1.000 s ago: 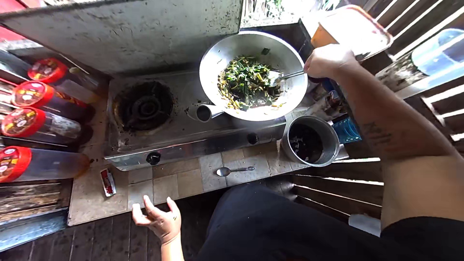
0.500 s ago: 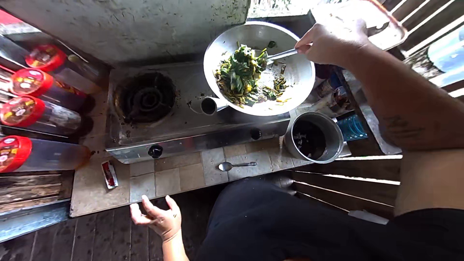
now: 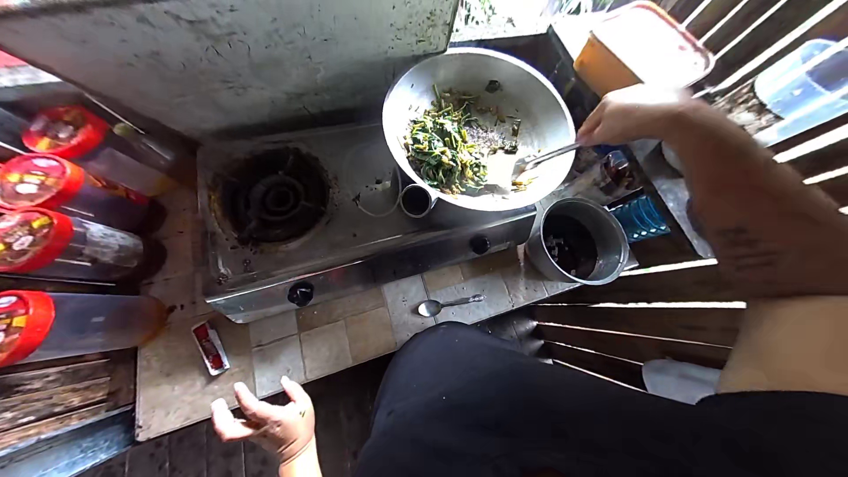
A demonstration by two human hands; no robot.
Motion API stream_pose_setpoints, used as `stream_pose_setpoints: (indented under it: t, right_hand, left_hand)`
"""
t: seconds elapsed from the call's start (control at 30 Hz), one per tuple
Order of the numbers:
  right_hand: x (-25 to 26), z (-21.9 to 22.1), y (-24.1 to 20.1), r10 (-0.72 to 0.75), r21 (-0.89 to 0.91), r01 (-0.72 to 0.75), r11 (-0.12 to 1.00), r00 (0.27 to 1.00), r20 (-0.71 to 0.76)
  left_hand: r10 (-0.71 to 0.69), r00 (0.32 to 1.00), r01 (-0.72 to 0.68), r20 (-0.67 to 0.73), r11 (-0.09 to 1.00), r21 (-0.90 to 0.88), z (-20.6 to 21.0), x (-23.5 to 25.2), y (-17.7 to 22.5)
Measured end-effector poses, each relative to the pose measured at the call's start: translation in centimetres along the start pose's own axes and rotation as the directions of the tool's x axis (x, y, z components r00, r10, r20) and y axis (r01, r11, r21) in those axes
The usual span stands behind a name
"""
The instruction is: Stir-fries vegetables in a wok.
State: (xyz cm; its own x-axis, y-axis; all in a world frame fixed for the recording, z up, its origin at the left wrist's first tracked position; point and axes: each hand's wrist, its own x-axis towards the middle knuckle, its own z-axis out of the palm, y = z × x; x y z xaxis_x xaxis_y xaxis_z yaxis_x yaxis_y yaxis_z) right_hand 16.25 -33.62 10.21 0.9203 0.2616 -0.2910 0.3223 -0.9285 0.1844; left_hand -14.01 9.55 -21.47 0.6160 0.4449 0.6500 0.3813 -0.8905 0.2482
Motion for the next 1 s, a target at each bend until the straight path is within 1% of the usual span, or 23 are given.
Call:
stream_pose_setpoints:
  t: [0.03,0.07,0.1,0.13,0.17,0.2,0.23,0.3,0.4,0.5,0.53,0.6,0.67,0.77,0.83,0.93,0.97,1.0]
  right_hand:
    - [2.8,3.9,2.4,-0.056,0.196,0.066,0.978,0.997,-0.058]
    - [5.3,6.0,2.8,0.017,0.362,-0.033,0.932,0.999,0.048]
    - [7.4,7.8,2.2,0.106,0.488,-0.152,0.859,0.987,0.121]
    - [8.8,9.1,1.2,0.191,0.568,-0.254,0.783,0.967,0.168]
    - [9.6,10.1,0.3,0.249,0.611,-0.303,0.732,0.953,0.173]
    - [10.1,10.7,-0.2,0.284,0.634,-0.315,0.706,0.946,0.154]
    - [10.1,10.7,-0.4,0.302,0.633,-0.318,0.706,0.943,0.137]
    - [9.3,9.5,0.0,0.317,0.610,-0.326,0.723,0.940,0.127]
    - [7.3,6.4,1.9,0.362,0.550,-0.357,0.755,0.926,0.104]
    - [5.2,3.3,3.8,0.427,0.452,-0.389,0.803,0.904,0.018]
    - [4.5,2.0,3.8,0.450,0.424,-0.407,0.809,0.893,0.000]
    - [3.7,-0.6,3.1,0.487,0.312,-0.450,0.837,0.872,-0.046]
    - [4.0,-2.3,1.5,0.490,0.189,-0.470,0.862,0.868,-0.074]
    - [5.5,-2.6,-1.7,0.429,0.056,-0.426,0.903,0.898,-0.093]
    - [6.2,-2.0,-3.4,0.379,-0.004,-0.388,0.922,0.903,-0.204]
    - [7.1,-1.1,-4.4,0.284,-0.087,-0.342,0.936,0.875,-0.393]
    - [7.6,-0.6,-4.3,0.257,-0.079,-0.320,0.944,0.864,-0.434]
    - [8.1,0.1,-4.2,0.250,-0.051,-0.301,0.952,0.863,-0.440]
  left_hand:
    - [-0.004,1.000,0.004,-0.003,1.000,0.000,0.1,0.2,-0.3]
    - [-0.003,1.000,0.003,-0.004,1.000,-0.004,0.3,0.5,-0.6]
    - [-0.002,1.000,0.002,-0.001,1.000,-0.012,0.5,0.7,-0.9]
    - [0.000,1.000,0.000,0.002,1.000,-0.023,0.7,0.9,-1.1]
    - [0.000,1.000,0.000,0.004,0.999,-0.033,0.9,1.1,-1.2]
    - [0.003,1.000,-0.003,0.001,0.999,-0.038,1.1,1.3,-1.2]
    - [0.006,1.000,-0.006,-0.003,0.999,-0.040,1.2,1.5,-1.2]
    - [0.005,1.000,-0.005,0.000,0.999,-0.036,1.4,1.7,-1.4]
    - [0.008,1.000,-0.008,-0.003,0.999,-0.050,1.6,1.9,-1.5]
    - [0.020,1.000,-0.020,-0.007,0.999,-0.041,1.8,2.0,-1.5]
    - [0.024,1.000,-0.024,-0.005,0.999,-0.041,1.9,2.0,-1.5]
    - [0.035,0.999,-0.035,-0.002,0.998,-0.046,2.3,1.9,-1.2]
    - [0.035,0.999,-0.035,-0.002,0.998,-0.057,2.6,1.8,-1.0]
    - [0.035,0.999,-0.035,-0.006,0.997,-0.062,2.7,1.7,-0.6]
    - [0.026,1.000,-0.026,-0.005,0.998,-0.055,2.2,1.6,-0.2]
    - [0.013,1.000,-0.013,0.002,0.999,-0.038,1.6,1.4,-0.4]
    - [0.015,1.000,-0.015,-0.001,0.999,-0.035,1.6,1.2,-0.4]
    - [0.015,1.000,-0.015,0.000,0.999,-0.033,1.6,1.1,-0.4]
